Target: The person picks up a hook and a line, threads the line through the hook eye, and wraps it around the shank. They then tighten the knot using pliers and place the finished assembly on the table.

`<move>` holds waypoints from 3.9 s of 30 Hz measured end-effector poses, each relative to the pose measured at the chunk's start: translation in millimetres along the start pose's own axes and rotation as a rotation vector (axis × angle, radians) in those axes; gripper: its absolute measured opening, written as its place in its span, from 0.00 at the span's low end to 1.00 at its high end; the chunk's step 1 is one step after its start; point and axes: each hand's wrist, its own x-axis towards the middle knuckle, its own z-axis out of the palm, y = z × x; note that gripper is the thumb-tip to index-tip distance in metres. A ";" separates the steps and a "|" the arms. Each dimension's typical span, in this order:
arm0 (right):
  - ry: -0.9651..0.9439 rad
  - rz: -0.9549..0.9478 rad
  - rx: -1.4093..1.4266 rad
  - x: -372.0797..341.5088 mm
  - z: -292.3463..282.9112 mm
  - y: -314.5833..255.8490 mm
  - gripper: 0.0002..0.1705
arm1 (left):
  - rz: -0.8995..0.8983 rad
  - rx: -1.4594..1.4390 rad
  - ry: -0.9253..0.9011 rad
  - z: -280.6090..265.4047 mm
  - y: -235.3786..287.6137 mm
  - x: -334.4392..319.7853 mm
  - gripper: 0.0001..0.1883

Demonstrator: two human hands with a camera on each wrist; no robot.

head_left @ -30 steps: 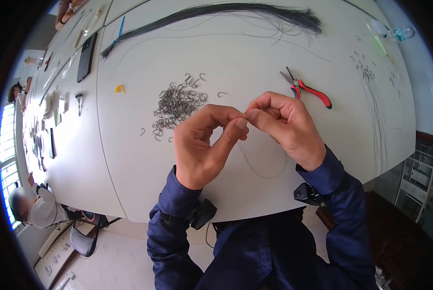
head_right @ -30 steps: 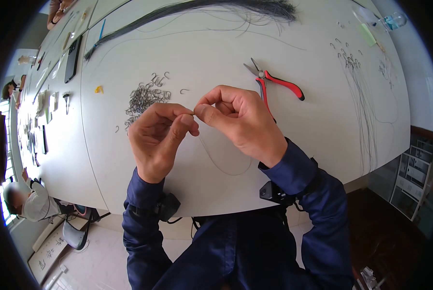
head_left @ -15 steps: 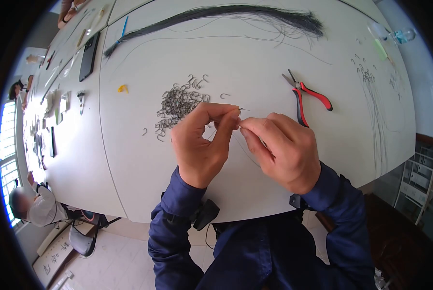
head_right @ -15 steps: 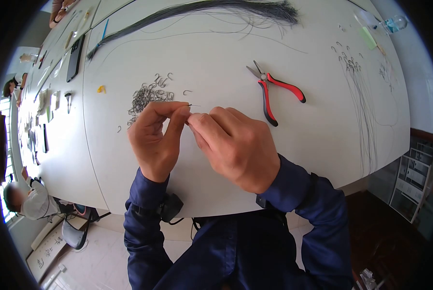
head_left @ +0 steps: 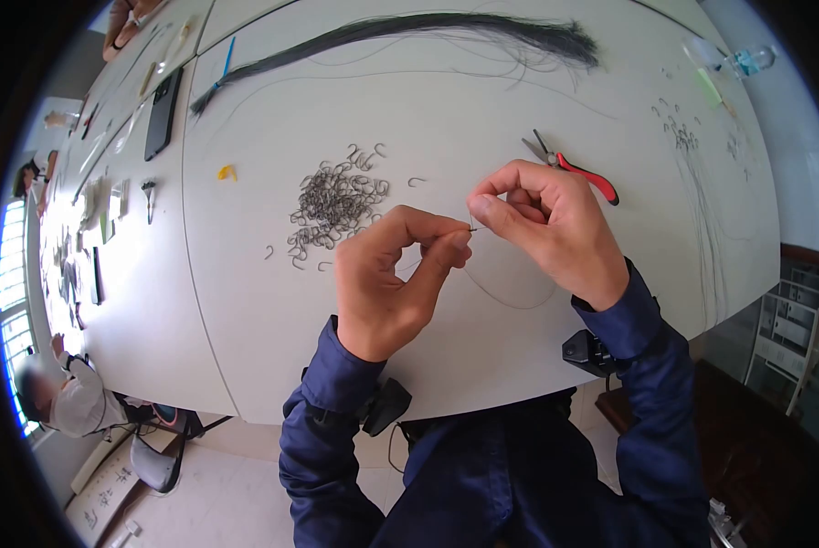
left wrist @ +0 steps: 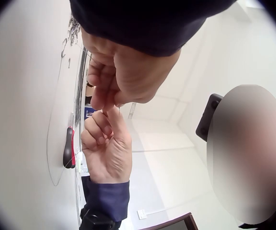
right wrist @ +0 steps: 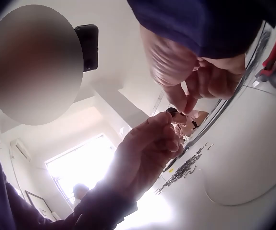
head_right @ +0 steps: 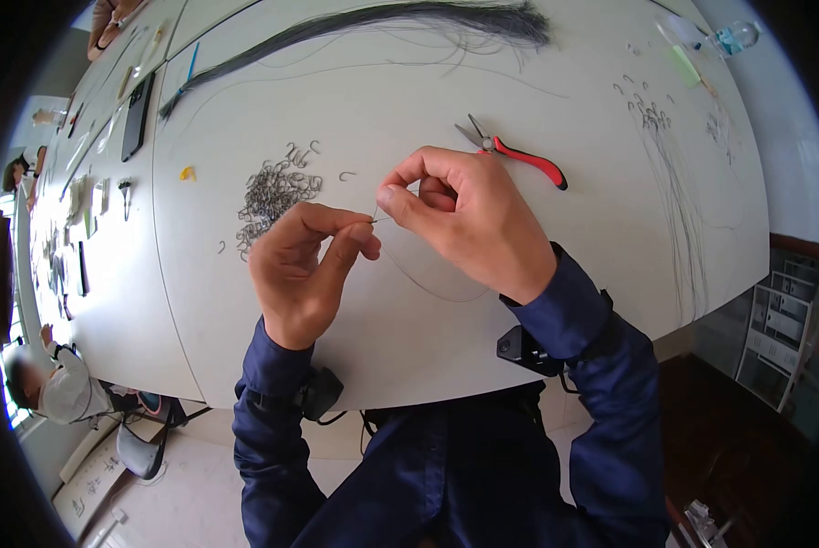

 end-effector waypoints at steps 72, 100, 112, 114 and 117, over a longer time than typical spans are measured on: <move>0.059 -0.097 0.072 -22.7 -1.0 -19.9 0.05 | -0.001 -0.114 0.116 1.8 4.4 -0.7 0.05; 0.123 -0.013 -0.035 -24.1 9.9 -30.8 0.07 | -0.012 -0.082 0.100 1.6 0.2 -0.8 0.04; 0.094 -0.055 -0.059 -24.8 14.1 -18.3 0.05 | -0.094 -0.240 0.090 -0.9 1.4 -2.2 0.05; 0.084 -0.040 -0.093 -27.6 15.1 -21.6 0.06 | -0.096 -0.221 0.112 -0.6 1.3 -1.8 0.05; 0.066 -0.047 -0.184 -33.4 15.7 -28.7 0.06 | -0.077 -0.147 0.163 0.8 0.9 -1.2 0.04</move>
